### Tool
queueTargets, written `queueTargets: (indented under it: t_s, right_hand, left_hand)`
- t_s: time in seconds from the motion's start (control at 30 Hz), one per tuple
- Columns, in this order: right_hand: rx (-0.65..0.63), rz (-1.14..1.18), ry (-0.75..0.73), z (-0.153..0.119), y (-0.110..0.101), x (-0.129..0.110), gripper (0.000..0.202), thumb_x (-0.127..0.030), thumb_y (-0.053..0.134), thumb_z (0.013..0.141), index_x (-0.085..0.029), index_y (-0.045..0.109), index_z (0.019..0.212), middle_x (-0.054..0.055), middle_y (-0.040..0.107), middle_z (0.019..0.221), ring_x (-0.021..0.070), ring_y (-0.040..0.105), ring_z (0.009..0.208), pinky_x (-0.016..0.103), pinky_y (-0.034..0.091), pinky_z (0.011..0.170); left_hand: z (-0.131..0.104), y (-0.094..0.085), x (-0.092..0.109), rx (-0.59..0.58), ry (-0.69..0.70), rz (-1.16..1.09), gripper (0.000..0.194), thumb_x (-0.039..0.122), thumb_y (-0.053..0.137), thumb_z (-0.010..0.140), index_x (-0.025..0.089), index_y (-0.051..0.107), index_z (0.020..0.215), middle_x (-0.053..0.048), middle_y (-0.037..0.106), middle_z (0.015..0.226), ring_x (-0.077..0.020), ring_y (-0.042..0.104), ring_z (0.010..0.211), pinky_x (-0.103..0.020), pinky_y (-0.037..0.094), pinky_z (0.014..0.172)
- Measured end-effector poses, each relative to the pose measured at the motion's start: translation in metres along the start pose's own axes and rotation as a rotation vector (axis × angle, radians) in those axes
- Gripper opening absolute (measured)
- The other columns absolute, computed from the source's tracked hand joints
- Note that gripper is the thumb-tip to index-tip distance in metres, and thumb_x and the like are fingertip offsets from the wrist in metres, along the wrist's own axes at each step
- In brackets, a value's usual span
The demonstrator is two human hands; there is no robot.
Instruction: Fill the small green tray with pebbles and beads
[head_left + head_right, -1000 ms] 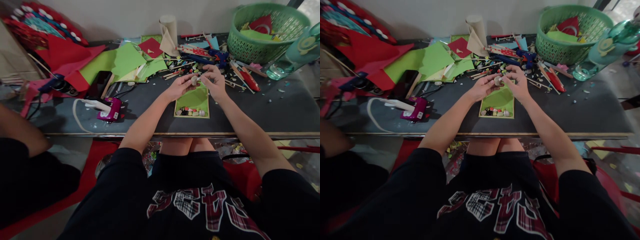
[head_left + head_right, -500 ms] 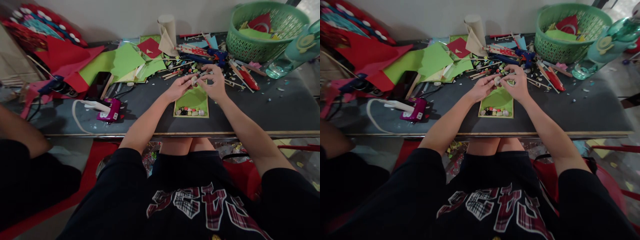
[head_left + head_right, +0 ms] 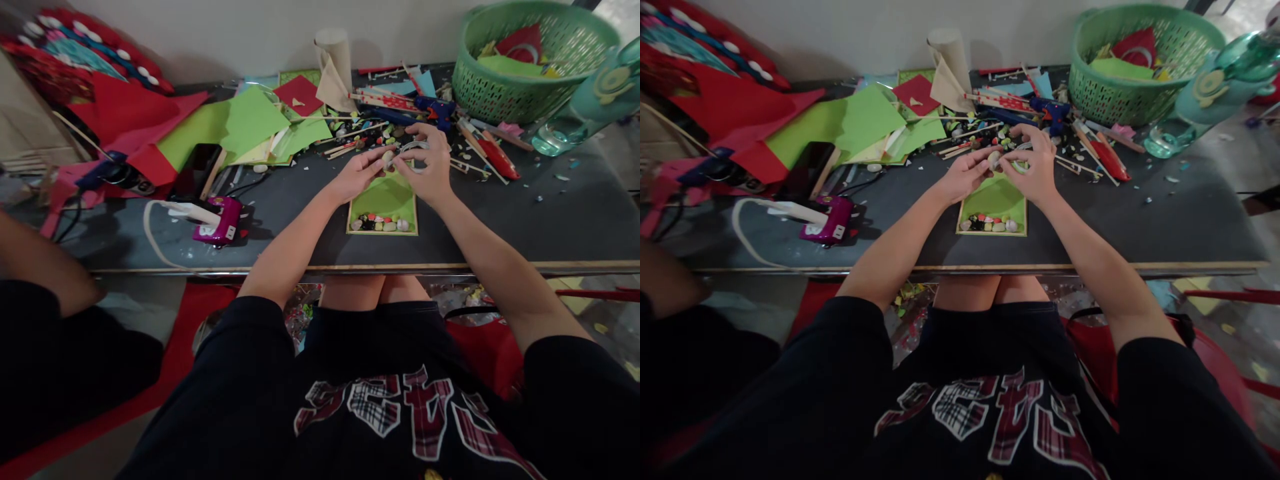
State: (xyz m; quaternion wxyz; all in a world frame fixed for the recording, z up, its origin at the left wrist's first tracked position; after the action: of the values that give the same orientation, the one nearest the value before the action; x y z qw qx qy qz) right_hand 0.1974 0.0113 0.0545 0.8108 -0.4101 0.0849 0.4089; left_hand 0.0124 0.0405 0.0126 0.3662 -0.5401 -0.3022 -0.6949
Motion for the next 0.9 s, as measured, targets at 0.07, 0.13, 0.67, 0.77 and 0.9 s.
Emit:
queueTargets:
  t_s: [0.07,0.13,0.67,0.77,0.9]
  right_hand:
    - [-0.001,-0.001,-0.006,-0.0002,0.0005,0.0011,0.041,-0.065,0.062,0.089,-0.028,0.078,0.085,0.008,0.063,0.134,0.0365,0.057,0.122,0.063,0.044,0.110]
    - [-0.010,0.003,-0.013,-0.0003,0.0019,0.0027,0.044,-0.068,0.058,0.090,-0.028,0.078,0.087,0.009,0.063,0.135,0.0360,0.057,0.122,0.063,0.045,0.109]
    - [-0.038,0.015,-0.013,-0.0003,0.0048,0.0036,0.048,-0.070,0.054,0.091,-0.029,0.077,0.089,0.010,0.063,0.132,0.0361,0.059,0.120,0.064,0.045,0.109]
    - [-0.032,0.010,-0.007,0.0001,0.0052,0.0047,0.044,-0.068,0.057,0.091,-0.029,0.077,0.087,0.009,0.064,0.132,0.0363,0.058,0.120,0.063,0.045,0.108]
    - [-0.028,-0.014,0.005,-0.0002,0.0044,0.0030,0.036,-0.061,0.062,0.090,-0.029,0.078,0.085,0.007,0.065,0.131,0.0356,0.059,0.118,0.062,0.045,0.107]
  left_hand:
    - [-0.0005,-0.0004,0.0004,0.016,-0.013,-0.003,0.048,0.050,0.069,0.093,0.027,0.066,0.134,-0.004,0.070,0.131,-0.0234,0.063,0.127,-0.035,0.051,0.108]
    - [-0.0013,-0.0003,0.0011,0.025,-0.023,-0.011,0.047,0.048,0.069,0.094,0.026,0.066,0.135,-0.004,0.070,0.131,-0.0239,0.063,0.128,-0.036,0.052,0.109]
    - [-0.0011,0.0015,-0.0038,0.028,-0.050,-0.044,0.047,0.047,0.067,0.095,0.025,0.065,0.136,-0.006,0.071,0.130,-0.0223,0.064,0.128,-0.035,0.051,0.110]
    - [-0.0007,0.0008,-0.0047,0.020,-0.027,-0.032,0.048,0.049,0.068,0.094,0.026,0.064,0.136,-0.005,0.071,0.128,-0.0221,0.063,0.127,-0.035,0.051,0.110]
    - [-0.0002,0.0005,-0.0058,0.014,-0.001,-0.017,0.053,0.056,0.069,0.091,0.027,0.065,0.135,-0.004,0.070,0.130,-0.0225,0.064,0.125,-0.036,0.051,0.109]
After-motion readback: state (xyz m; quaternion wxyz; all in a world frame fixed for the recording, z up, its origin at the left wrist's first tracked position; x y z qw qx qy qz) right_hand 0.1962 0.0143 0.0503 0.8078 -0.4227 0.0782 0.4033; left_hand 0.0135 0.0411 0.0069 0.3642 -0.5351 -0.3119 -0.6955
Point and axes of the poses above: each hand's wrist, its own z-axis towards the middle knuckle, its own y-axis out of the palm, x = y × z, the point moved 3 cm from there along z, towards the middle knuckle
